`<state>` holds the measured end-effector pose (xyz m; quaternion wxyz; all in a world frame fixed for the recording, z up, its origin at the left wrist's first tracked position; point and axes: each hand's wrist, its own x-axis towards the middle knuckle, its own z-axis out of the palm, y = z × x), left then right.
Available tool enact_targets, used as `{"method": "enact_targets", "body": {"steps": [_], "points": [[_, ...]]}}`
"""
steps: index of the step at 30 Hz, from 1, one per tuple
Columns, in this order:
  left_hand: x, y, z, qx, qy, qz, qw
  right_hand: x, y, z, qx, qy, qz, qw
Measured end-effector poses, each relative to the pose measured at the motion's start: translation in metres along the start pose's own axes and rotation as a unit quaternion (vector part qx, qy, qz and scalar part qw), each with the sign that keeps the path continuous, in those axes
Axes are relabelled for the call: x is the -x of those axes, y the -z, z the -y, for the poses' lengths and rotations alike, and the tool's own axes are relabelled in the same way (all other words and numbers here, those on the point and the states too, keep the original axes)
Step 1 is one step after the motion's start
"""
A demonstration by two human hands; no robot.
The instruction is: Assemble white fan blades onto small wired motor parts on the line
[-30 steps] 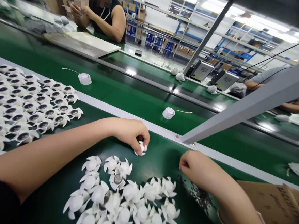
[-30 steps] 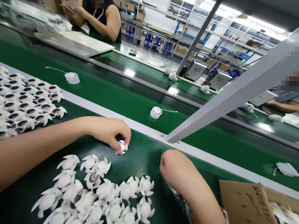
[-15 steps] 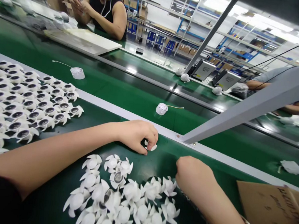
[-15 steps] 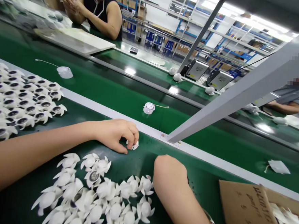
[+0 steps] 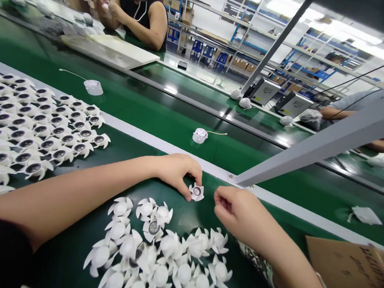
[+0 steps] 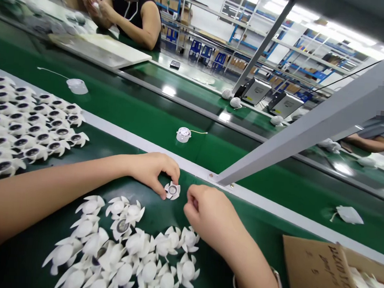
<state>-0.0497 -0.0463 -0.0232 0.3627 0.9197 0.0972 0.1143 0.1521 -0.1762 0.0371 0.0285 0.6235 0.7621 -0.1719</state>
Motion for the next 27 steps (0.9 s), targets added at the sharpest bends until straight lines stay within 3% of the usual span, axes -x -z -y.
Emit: {"method": "enact_targets", "body": {"steps": [3,6,11,16,27], "points": [[-0.003,-0.005,0.0,-0.01,-0.005,-0.007,1.0,-0.008,-0.007,0.006,-0.087,0.046,-0.023,0.995],[-0.004,-0.005,-0.001,-0.009,0.004,-0.004,1.0,-0.016,-0.017,0.01,-0.093,0.057,-0.04,0.993],[-0.004,-0.004,-0.003,-0.022,0.018,-0.002,1.0,-0.025,-0.029,0.016,0.057,0.097,-0.083,0.99],[-0.004,-0.005,-0.003,-0.024,0.024,0.001,0.999,-0.026,-0.037,0.026,0.202,0.143,-0.171,0.954],[-0.004,-0.005,-0.003,-0.016,0.04,-0.003,0.999,-0.023,-0.046,0.032,0.276,0.177,-0.222,0.918]]}}
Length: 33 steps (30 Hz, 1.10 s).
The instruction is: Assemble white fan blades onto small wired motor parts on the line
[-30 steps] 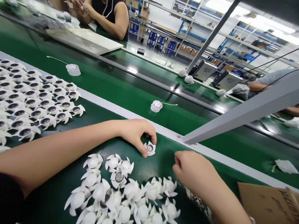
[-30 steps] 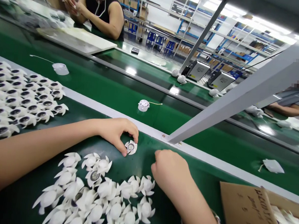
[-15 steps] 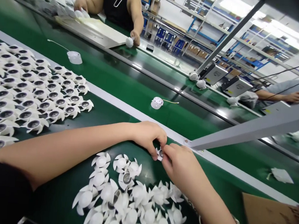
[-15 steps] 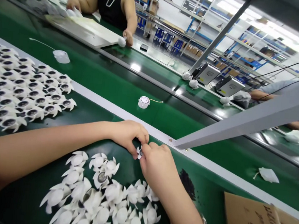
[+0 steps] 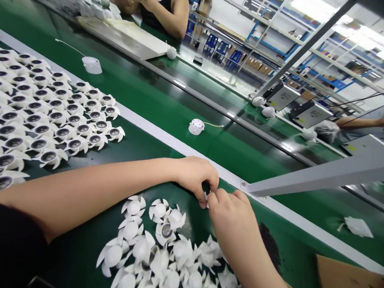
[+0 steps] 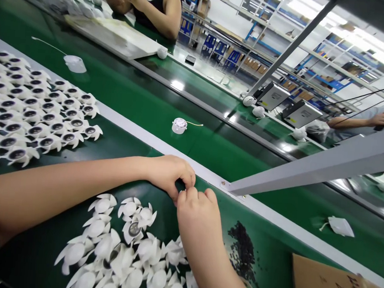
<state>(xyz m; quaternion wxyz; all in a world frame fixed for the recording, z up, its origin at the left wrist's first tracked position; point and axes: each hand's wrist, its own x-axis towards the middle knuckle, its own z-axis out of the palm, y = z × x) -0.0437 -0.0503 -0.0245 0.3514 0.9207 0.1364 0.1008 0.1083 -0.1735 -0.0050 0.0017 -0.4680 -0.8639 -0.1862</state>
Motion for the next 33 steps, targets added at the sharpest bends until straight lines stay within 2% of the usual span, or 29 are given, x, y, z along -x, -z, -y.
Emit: {"method": "enact_targets", "body": {"steps": [4,10,14,16,18,21,23,27,33], "points": [[-0.001,-0.002,0.004,0.005,-0.009,-0.008,1.0,0.002,0.003,0.009,0.026,-0.003,-0.007,1.0],[-0.001,-0.002,0.004,0.015,-0.016,-0.014,1.0,0.01,0.011,0.015,0.018,0.009,0.03,0.999],[0.001,-0.001,0.002,0.009,-0.015,-0.009,1.0,0.02,0.018,-0.013,-0.078,-0.007,0.101,0.992],[0.002,0.0,0.001,0.0,-0.017,-0.008,1.0,0.029,0.025,-0.04,-0.131,-0.078,0.141,0.978],[0.003,0.001,-0.002,0.0,-0.018,-0.012,1.0,0.043,0.033,-0.072,-0.155,-0.193,0.203,0.947],[0.002,0.001,-0.007,0.021,0.007,-0.022,1.0,0.064,0.039,-0.121,-0.126,-0.376,0.327,0.858],[0.0,0.0,-0.009,0.033,0.041,-0.027,0.998,0.075,0.036,-0.149,-0.097,-0.45,0.363,0.81],[-0.005,-0.002,-0.011,0.046,0.1,-0.025,0.994,0.083,0.011,-0.185,-0.067,-0.542,0.322,0.773],[-0.008,-0.003,-0.012,0.072,0.128,-0.02,0.989,0.088,-0.049,-0.215,-0.018,-0.696,0.222,0.683]]}}
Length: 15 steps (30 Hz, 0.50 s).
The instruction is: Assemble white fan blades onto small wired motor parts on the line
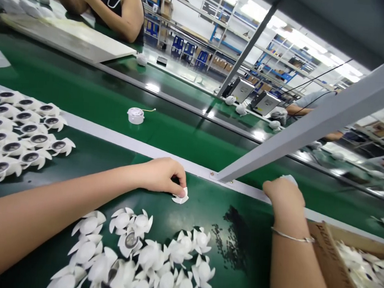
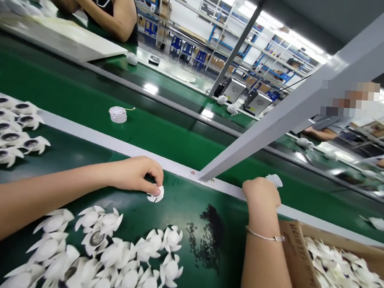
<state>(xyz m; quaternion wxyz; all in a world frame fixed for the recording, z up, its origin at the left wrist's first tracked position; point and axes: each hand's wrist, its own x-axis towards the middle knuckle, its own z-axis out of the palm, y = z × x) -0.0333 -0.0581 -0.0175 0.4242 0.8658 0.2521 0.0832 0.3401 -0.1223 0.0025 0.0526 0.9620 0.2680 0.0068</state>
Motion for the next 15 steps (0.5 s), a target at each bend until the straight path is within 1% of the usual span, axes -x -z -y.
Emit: {"method": "enact_targets", "body": {"steps": [3,6,9,11,13,15], "points": [[0.002,0.0,-0.001,0.004,-0.007,-0.008,1.0,-0.015,-0.025,0.0,-0.034,-0.036,-0.035,0.998],[0.002,0.0,0.0,0.003,-0.002,-0.008,1.0,-0.024,-0.041,-0.003,-0.069,-0.052,-0.057,0.995],[0.002,0.0,0.0,0.001,0.006,-0.004,1.0,-0.028,-0.048,-0.007,-0.105,-0.049,-0.08,0.99],[0.002,0.0,0.0,0.0,0.008,-0.003,1.0,-0.027,-0.049,-0.007,-0.123,-0.044,-0.111,0.985],[0.002,0.0,0.0,0.0,0.009,-0.003,1.0,-0.026,-0.051,-0.005,-0.134,-0.023,-0.149,0.98],[0.002,0.0,-0.001,-0.001,0.01,-0.004,1.0,-0.025,-0.053,0.0,-0.139,0.017,-0.176,0.974]]}}
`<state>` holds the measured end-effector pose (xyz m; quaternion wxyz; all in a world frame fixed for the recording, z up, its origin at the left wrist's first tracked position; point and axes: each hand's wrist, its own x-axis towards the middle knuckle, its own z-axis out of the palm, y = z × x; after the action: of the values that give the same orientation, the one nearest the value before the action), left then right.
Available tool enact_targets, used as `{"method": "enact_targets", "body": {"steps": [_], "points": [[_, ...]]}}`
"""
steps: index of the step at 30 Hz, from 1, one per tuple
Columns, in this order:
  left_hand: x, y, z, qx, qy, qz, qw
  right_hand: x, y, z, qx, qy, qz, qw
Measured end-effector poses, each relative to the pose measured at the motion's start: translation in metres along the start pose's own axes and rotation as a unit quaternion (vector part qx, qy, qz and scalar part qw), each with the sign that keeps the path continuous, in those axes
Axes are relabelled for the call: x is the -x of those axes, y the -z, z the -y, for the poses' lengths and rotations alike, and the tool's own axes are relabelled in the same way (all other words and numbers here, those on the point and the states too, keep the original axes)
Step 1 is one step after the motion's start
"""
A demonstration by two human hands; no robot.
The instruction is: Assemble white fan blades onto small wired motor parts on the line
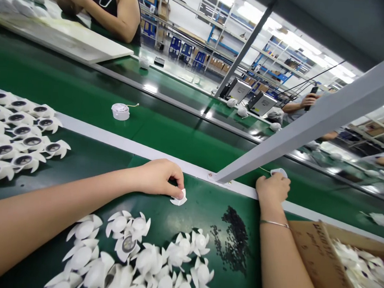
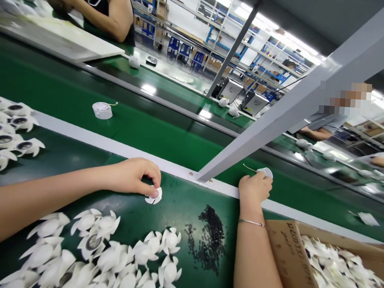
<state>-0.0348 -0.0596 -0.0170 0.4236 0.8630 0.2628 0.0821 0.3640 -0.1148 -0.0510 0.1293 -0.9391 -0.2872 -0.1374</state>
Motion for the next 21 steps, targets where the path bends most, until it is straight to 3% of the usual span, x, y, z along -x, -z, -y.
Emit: {"method": "enact_targets", "body": {"steps": [3,6,10,21], "points": [[0.0,0.0,0.0,-0.003,-0.005,0.0,1.0,-0.003,-0.007,0.006,-0.008,0.022,-0.036,0.999],[0.001,0.001,0.001,-0.007,-0.013,-0.001,1.0,-0.015,-0.014,0.009,-0.017,-0.041,-0.06,0.997],[0.002,0.001,0.003,-0.009,-0.013,0.002,1.0,-0.03,-0.016,0.009,-0.042,-0.09,-0.021,0.995],[0.001,0.0,0.005,-0.015,-0.009,-0.003,1.0,-0.023,-0.012,0.006,-0.075,-0.042,-0.005,0.996]]}}
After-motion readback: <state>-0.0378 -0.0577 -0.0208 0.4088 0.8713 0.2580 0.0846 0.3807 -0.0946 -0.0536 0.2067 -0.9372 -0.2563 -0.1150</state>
